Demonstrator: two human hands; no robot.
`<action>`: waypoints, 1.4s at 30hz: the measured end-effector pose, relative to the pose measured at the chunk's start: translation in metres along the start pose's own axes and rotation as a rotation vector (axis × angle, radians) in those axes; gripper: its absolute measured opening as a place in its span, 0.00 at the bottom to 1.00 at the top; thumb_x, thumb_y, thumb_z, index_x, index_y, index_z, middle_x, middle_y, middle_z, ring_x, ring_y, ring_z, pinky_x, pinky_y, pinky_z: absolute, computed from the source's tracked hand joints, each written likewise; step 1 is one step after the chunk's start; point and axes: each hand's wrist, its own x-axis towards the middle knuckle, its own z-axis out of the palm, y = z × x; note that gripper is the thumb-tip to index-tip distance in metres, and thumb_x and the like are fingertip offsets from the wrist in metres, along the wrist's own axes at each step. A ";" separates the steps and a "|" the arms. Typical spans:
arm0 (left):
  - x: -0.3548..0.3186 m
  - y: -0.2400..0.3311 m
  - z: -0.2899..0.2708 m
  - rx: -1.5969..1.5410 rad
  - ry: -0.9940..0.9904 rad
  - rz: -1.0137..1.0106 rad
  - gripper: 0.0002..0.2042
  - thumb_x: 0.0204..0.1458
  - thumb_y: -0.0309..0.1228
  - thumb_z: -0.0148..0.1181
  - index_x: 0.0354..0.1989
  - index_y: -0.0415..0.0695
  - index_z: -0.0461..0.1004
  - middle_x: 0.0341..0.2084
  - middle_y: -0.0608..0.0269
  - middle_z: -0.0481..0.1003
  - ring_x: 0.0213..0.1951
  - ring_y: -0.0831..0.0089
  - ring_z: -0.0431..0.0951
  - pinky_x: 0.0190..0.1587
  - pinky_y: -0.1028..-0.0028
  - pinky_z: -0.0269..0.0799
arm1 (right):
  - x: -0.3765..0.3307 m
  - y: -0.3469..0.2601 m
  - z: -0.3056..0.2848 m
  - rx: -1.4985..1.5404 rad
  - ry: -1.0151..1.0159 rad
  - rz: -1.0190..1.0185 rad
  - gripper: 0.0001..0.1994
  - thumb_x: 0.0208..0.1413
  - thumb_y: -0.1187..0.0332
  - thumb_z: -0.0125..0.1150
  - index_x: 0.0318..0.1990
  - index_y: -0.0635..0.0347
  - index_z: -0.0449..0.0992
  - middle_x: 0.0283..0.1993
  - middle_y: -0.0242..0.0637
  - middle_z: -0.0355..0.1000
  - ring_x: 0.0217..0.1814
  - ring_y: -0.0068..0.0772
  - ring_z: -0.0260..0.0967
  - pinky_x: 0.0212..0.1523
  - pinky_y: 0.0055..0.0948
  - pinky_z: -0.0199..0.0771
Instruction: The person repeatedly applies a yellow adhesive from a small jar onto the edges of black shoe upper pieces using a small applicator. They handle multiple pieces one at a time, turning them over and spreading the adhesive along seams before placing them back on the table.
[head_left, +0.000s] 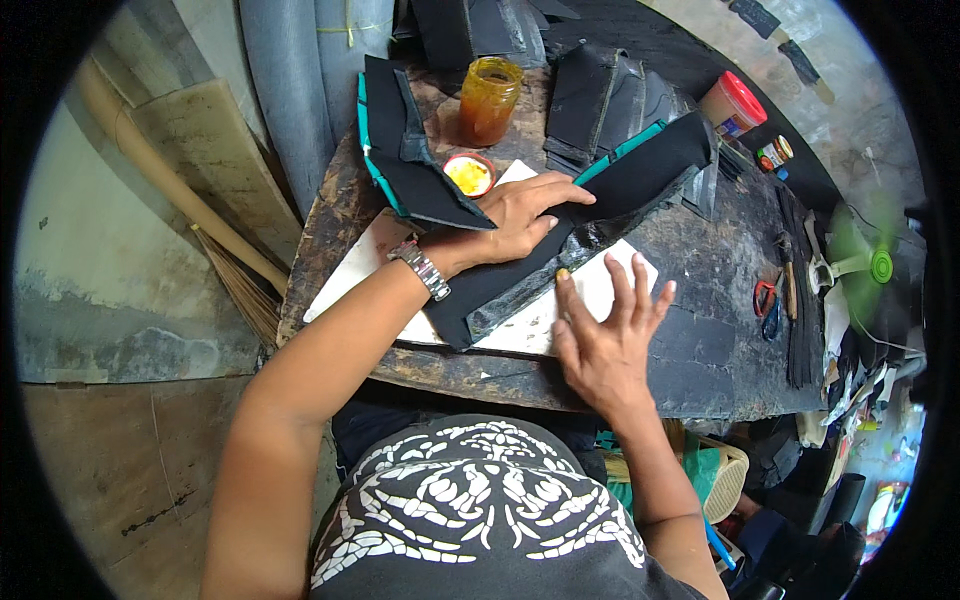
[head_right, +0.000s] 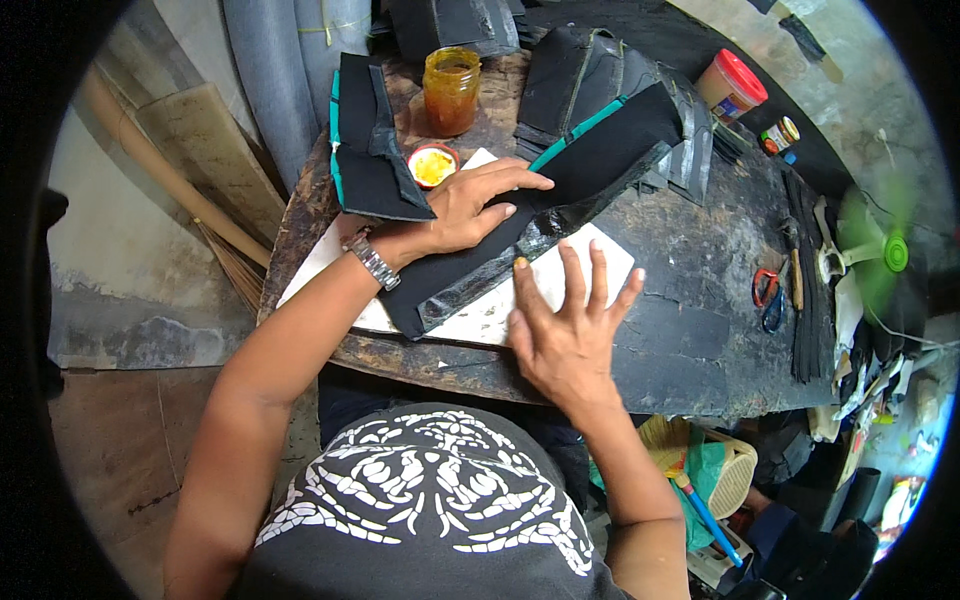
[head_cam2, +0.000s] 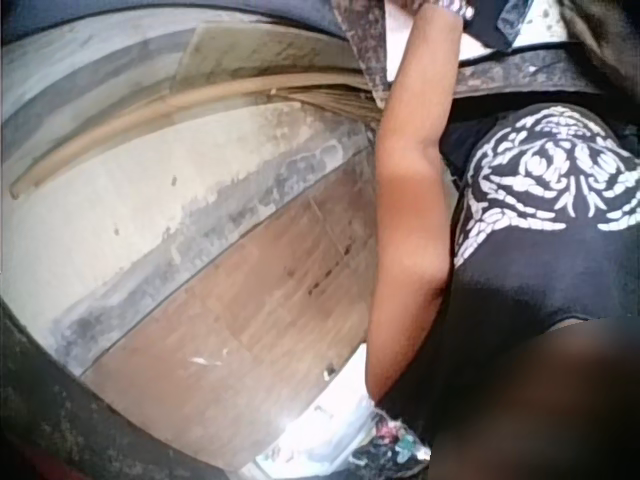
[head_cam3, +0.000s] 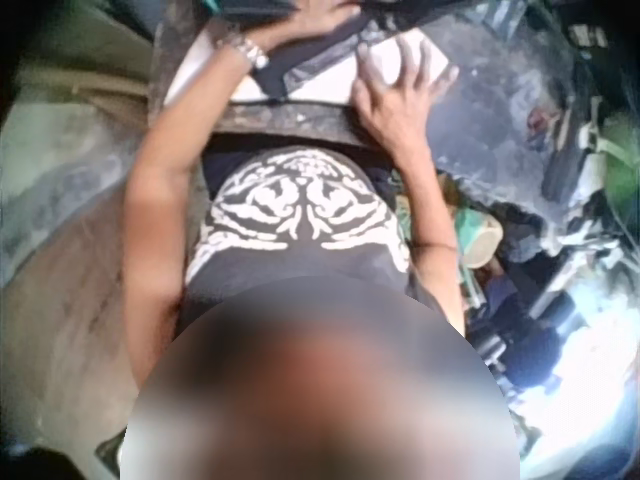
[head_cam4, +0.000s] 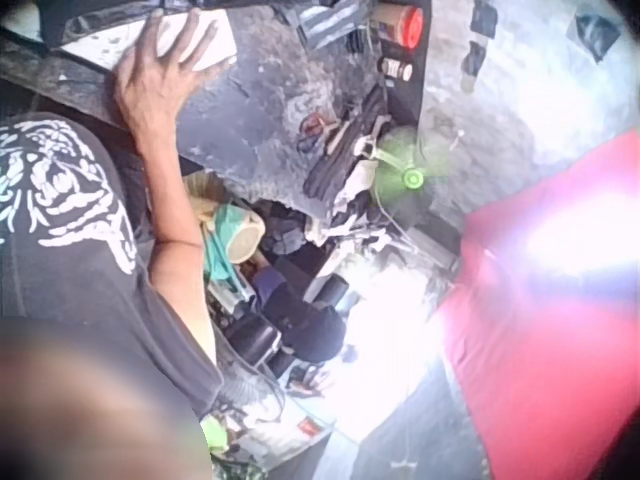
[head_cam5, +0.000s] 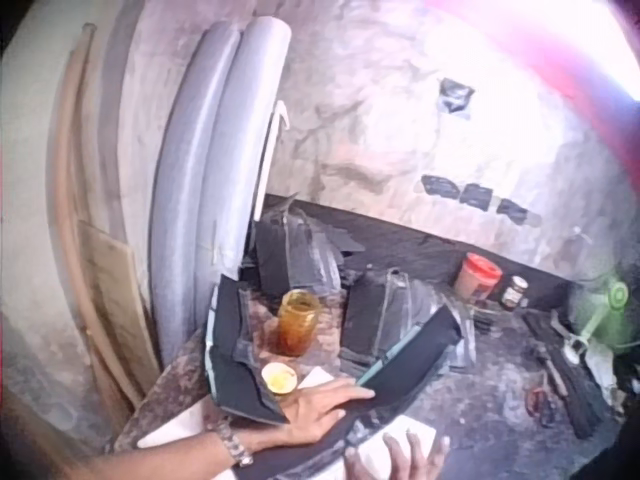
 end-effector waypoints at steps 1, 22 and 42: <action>0.000 0.001 -0.001 0.012 0.002 0.005 0.25 0.52 0.20 0.56 0.61 0.48 0.71 0.57 0.52 0.73 0.63 0.54 0.68 0.66 0.60 0.63 | -0.001 -0.005 0.001 0.023 0.000 -0.045 0.23 0.53 0.56 0.61 0.58 0.44 0.76 0.70 0.49 0.52 0.77 0.60 0.38 0.69 0.77 0.19; 0.010 0.096 -0.045 -0.220 0.461 -0.156 0.10 0.55 0.17 0.57 0.43 0.38 0.82 0.39 0.62 0.80 0.44 0.76 0.78 0.48 0.78 0.72 | 0.086 0.097 -0.024 0.939 0.768 0.488 0.24 0.65 0.55 0.41 0.58 0.62 0.72 0.60 0.45 0.65 0.62 0.40 0.62 0.68 0.39 0.53; -0.051 0.193 -0.232 0.349 0.638 -0.222 0.08 0.63 0.31 0.59 0.36 0.37 0.75 0.31 0.72 0.73 0.35 0.84 0.71 0.40 0.82 0.67 | 0.277 0.038 0.002 0.496 -0.032 -0.026 0.35 0.69 0.40 0.27 0.49 0.50 0.83 0.61 0.54 0.63 0.68 0.54 0.55 0.67 0.59 0.49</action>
